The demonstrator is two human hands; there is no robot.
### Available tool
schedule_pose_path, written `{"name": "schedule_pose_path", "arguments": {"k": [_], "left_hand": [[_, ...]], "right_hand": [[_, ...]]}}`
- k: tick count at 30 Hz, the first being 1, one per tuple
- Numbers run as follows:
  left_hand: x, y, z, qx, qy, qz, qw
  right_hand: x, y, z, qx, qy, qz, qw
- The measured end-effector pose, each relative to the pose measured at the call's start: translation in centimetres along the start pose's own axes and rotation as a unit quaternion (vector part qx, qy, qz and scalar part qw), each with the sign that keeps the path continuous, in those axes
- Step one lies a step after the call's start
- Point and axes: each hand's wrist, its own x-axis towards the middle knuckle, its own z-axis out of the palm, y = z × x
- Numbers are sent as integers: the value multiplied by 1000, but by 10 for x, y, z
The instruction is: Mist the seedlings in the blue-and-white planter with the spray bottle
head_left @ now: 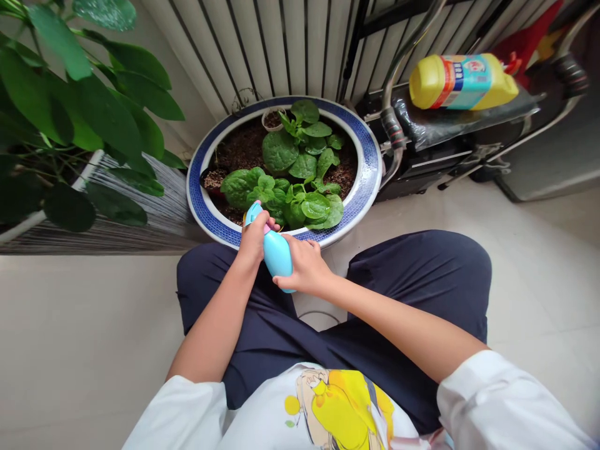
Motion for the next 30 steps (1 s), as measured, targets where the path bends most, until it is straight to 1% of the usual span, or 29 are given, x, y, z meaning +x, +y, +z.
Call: {"name": "schedule_pose_path", "arguments": {"k": [2, 4, 8, 11, 14, 16, 18, 20, 22, 26, 30], "left_hand": [[2, 0, 0, 1, 5, -24, 1000], [3, -1, 0, 16, 13, -30, 999], [1, -2, 0, 13, 9, -4, 1000], [0, -2, 0, -3, 0, -1, 1000], [0, -2, 0, 19, -5, -2, 1000], [-1, -3, 1, 45, -13, 15, 999], [-1, -4, 0, 46, -26, 36, 998], [-2, -4, -1, 18, -42, 52, 998], [-1, -4, -3, 6, -62, 51, 997], [1, 0, -7, 75, -125, 53, 988], [1, 3, -8, 108, -180, 75, 975]], "right_hand": [[0, 0, 0, 2, 3, 1, 1000], [1, 0, 1, 3, 7, 1, 1000], [-1, 2, 2, 1, 15, 0, 1000], [-2, 1, 2, -1, 12, -6, 1000], [-3, 0, 2, 0, 14, 1, 1000], [-4, -1, 3, 1, 19, 1, 1000], [-5, 1, 5, 3, 22, -5, 1000], [-4, 5, 7, 12, 26, -12, 999], [-2, 11, 8, 37, 32, -27, 998], [3, 25, 9, 101, 41, -72, 991], [5, 33, 7, 128, 39, -86, 987]]}}
